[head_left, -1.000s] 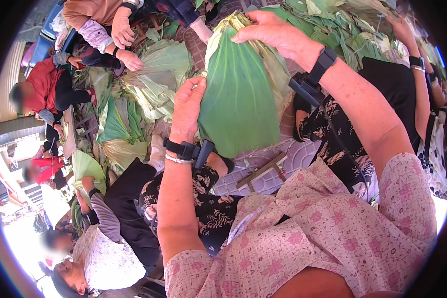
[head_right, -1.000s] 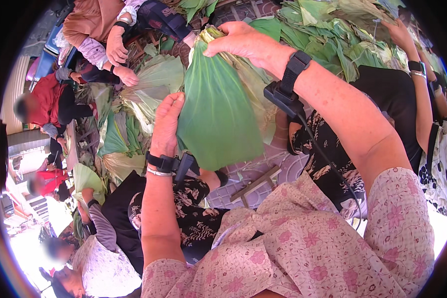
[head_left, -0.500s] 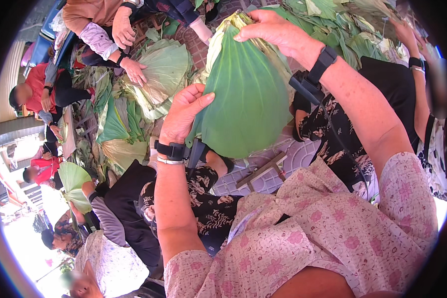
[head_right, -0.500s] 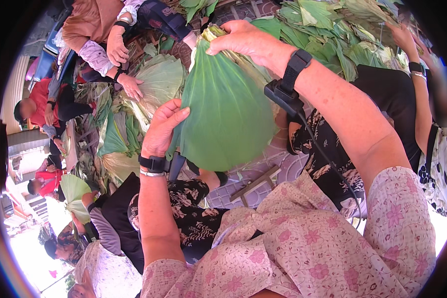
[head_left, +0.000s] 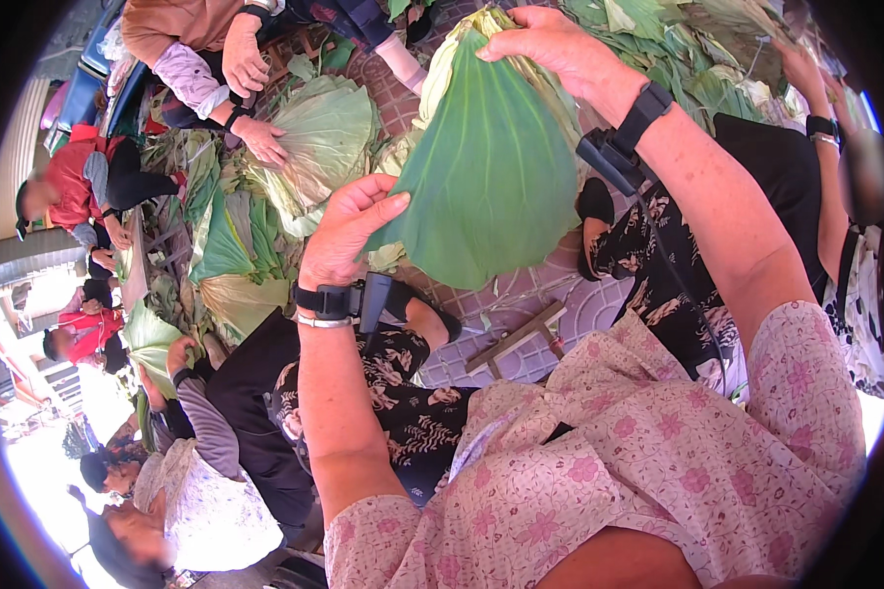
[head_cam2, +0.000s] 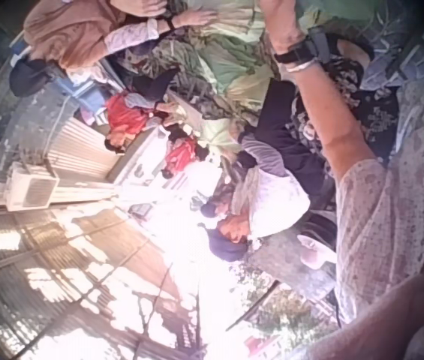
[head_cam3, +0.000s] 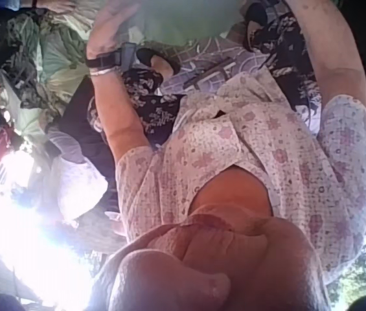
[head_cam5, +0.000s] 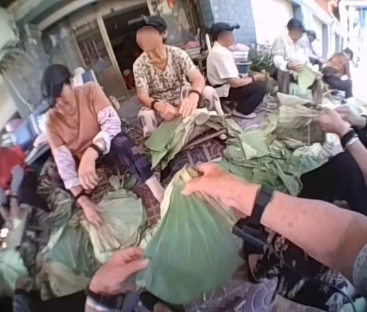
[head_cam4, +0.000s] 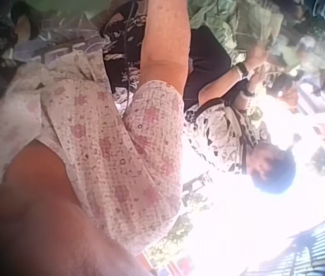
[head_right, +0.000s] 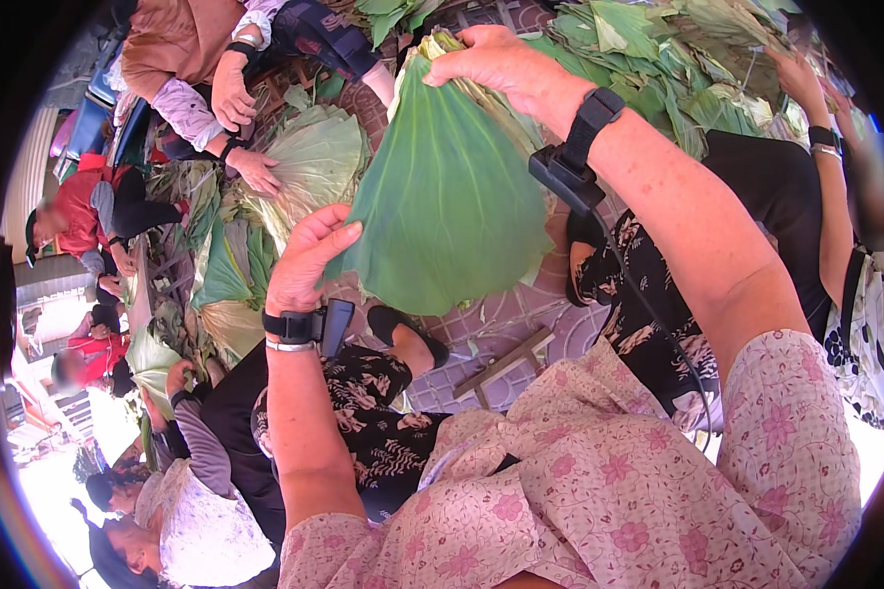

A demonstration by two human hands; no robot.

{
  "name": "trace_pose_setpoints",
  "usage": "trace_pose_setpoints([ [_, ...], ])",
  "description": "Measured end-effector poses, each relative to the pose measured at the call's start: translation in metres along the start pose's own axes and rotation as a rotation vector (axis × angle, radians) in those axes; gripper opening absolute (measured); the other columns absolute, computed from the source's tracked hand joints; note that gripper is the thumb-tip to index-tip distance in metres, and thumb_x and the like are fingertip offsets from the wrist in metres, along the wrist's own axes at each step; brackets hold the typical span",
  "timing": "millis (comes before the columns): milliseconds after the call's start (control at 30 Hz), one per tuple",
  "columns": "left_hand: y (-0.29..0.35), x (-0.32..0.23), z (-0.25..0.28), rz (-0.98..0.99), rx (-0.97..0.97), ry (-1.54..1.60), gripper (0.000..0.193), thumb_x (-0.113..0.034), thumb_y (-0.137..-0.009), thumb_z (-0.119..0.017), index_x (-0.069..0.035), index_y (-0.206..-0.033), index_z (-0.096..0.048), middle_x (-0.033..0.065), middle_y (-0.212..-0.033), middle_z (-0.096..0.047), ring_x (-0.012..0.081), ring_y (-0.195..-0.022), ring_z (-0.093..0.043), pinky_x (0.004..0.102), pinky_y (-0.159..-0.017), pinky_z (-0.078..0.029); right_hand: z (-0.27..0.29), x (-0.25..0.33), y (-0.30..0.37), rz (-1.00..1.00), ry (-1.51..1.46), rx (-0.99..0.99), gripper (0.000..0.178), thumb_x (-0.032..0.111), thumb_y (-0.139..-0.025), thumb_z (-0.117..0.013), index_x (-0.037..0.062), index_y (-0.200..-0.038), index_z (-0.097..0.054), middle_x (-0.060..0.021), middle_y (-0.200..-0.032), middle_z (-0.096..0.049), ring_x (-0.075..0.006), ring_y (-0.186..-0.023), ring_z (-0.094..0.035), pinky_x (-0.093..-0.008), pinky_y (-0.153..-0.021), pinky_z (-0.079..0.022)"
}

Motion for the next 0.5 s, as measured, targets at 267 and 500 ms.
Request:
trace_pose_setpoints([
  [267,-0.009,0.039,0.072,-0.082,-0.392,-0.684,0.021,-0.016,-0.091,-0.071,-0.004,-0.108,-0.069,0.006,-0.089,-0.073,0.0173,-0.075,-0.067,0.0329,-0.07,-0.052,-0.02,0.017,0.024,-0.016,-0.057,0.045,0.036,0.023,-0.072,-0.08,0.0007,-0.1,-0.071,-0.0064,-0.094,-0.07,-0.0149,-0.089,-0.063,-0.0302,-0.084,-0.049],
  [500,-0.01,0.004,0.002,-0.181,-0.47,-0.536,0.026,-0.015,-0.094,-0.067,-0.001,-0.115,-0.064,0.0104,-0.1,-0.07,0.0185,-0.071,-0.068,0.0319,-0.059,-0.053,-0.049,-0.01,0.03,-0.032,0.076,0.111,0.037,0.022,-0.069,-0.08,-0.0004,-0.097,-0.07,-0.0066,-0.088,-0.069,-0.0147,-0.079,-0.063,-0.0311,-0.071,-0.05],
])
Point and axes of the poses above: each hand's wrist, its own y-axis away from the middle knuckle, its own z-axis out of the back of the hand, x = y × z, the point moved 9 cm from there along -y, towards the middle knuckle
